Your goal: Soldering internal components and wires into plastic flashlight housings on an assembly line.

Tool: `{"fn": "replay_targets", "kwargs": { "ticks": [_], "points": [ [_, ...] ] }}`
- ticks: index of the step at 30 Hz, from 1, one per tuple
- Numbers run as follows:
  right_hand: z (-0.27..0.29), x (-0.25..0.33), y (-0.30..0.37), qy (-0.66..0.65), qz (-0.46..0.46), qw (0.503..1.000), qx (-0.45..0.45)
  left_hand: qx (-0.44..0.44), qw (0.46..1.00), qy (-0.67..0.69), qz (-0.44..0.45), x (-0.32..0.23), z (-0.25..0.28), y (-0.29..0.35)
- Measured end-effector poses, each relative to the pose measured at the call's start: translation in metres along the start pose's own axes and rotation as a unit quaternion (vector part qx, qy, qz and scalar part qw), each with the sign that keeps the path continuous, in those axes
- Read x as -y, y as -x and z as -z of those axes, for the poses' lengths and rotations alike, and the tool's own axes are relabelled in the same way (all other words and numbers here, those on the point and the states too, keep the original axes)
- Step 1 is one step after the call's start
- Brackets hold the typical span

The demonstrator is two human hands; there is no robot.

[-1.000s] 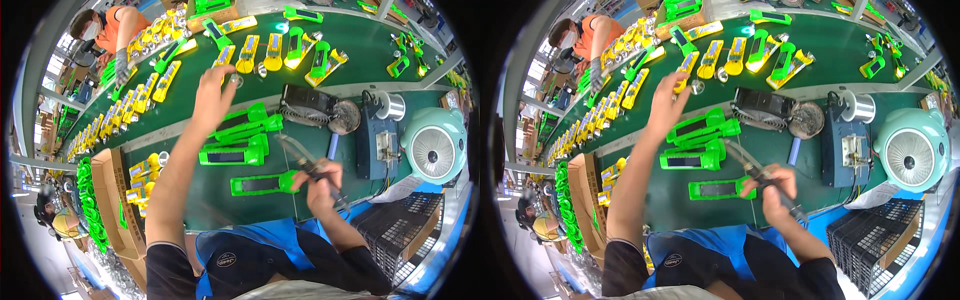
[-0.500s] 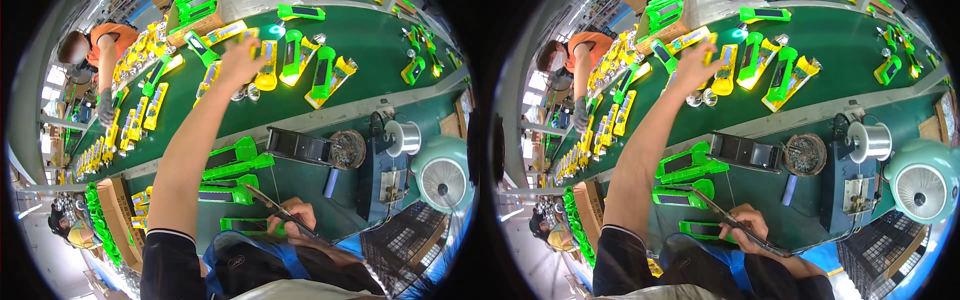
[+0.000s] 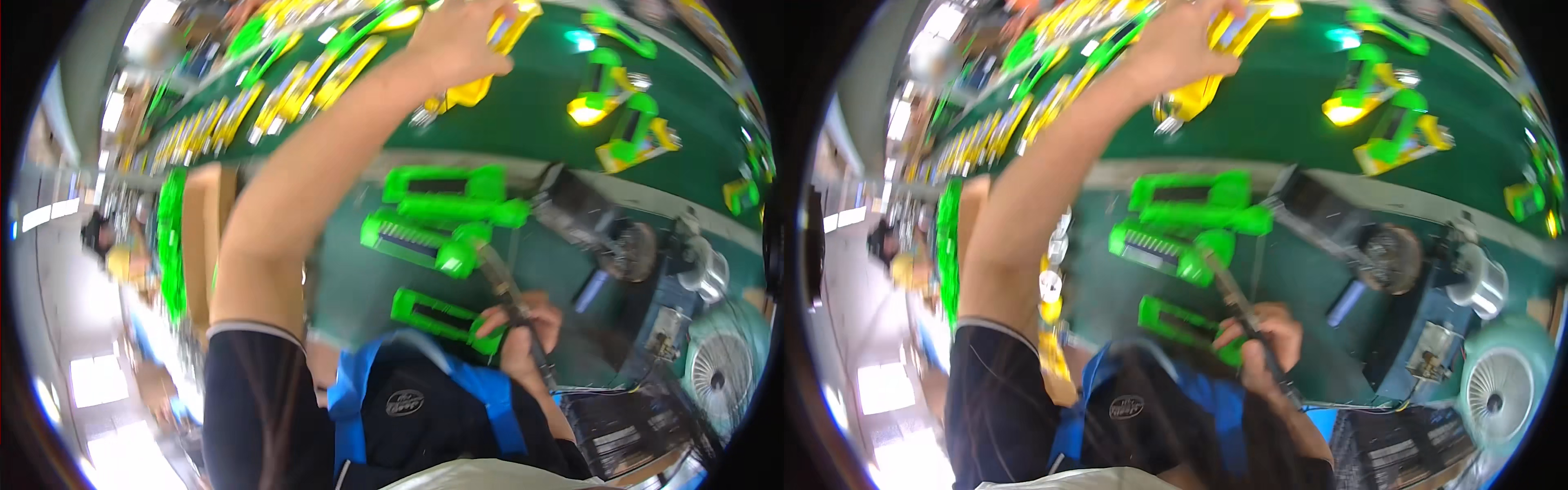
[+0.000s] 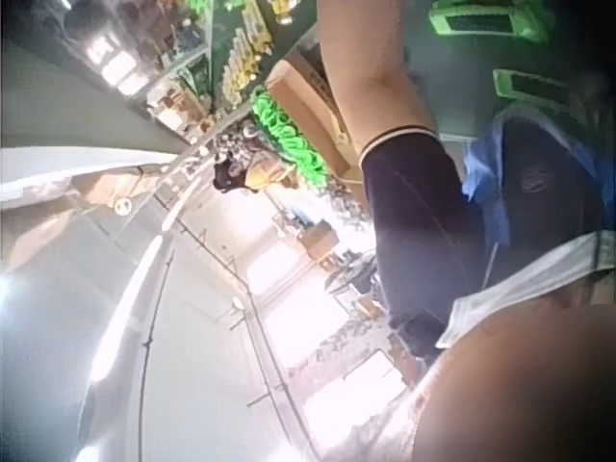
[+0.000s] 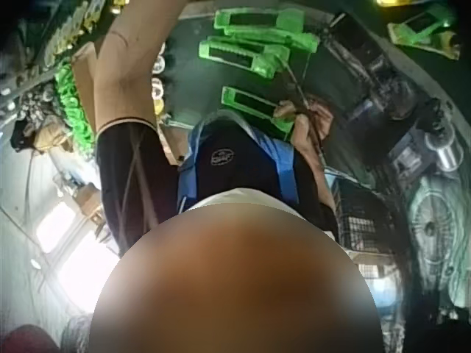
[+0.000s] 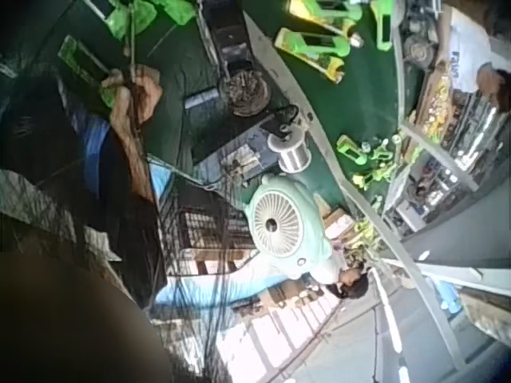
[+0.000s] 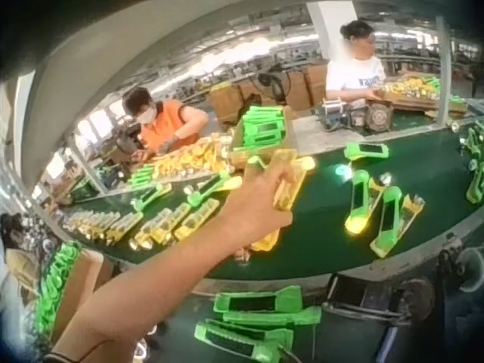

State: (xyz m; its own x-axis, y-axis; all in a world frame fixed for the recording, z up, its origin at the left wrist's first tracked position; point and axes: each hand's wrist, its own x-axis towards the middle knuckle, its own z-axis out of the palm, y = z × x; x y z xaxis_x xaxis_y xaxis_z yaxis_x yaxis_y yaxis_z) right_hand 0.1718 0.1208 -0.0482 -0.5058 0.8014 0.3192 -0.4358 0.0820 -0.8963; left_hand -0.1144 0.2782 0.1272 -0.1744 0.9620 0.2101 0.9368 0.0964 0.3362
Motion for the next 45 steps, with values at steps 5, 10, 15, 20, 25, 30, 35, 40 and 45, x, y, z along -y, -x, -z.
{"fn": "replay_targets", "kwargs": {
  "ticks": [5,10,15,20,25,30,35,40,45],
  "points": [
    [-0.002,-0.008,0.009,0.042,0.049,0.996,-0.058,-0.101,0.989,-0.018,0.108,0.025,0.107,0.222],
    [0.011,-0.003,0.014,0.075,0.054,0.996,0.016,-0.238,0.855,0.14,0.438,0.006,0.139,0.493],
    [0.055,0.005,0.014,0.108,-0.074,0.99,0.044,-0.258,0.658,0.187,0.682,0.002,0.068,0.72],
    [-0.005,0.02,0.018,0.191,0.073,0.978,0.033,-0.196,0.588,0.044,0.783,0.117,-0.057,0.86],
    [-0.034,0.004,0.019,0.171,0.031,0.979,0.104,0.008,0.46,-0.074,0.885,0.185,-0.14,0.91],
    [-0.037,0.007,0.005,0.173,0.047,0.98,0.089,-0.178,0.701,-0.395,0.567,0.122,-0.071,0.829],
    [-0.029,0.001,-0.011,0.095,0.08,0.991,0.048,-0.379,0.886,-0.202,0.172,0.062,0.068,0.519],
    [-0.004,-0.01,-0.013,0.195,0.106,0.973,0.067,-0.138,0.989,-0.027,-0.034,0.083,0.028,0.19],
    [-0.007,-0.003,-0.02,0.102,0.076,0.991,0.04,0.071,0.994,0.084,0.009,0.099,-0.081,-0.005]
  ]
}}
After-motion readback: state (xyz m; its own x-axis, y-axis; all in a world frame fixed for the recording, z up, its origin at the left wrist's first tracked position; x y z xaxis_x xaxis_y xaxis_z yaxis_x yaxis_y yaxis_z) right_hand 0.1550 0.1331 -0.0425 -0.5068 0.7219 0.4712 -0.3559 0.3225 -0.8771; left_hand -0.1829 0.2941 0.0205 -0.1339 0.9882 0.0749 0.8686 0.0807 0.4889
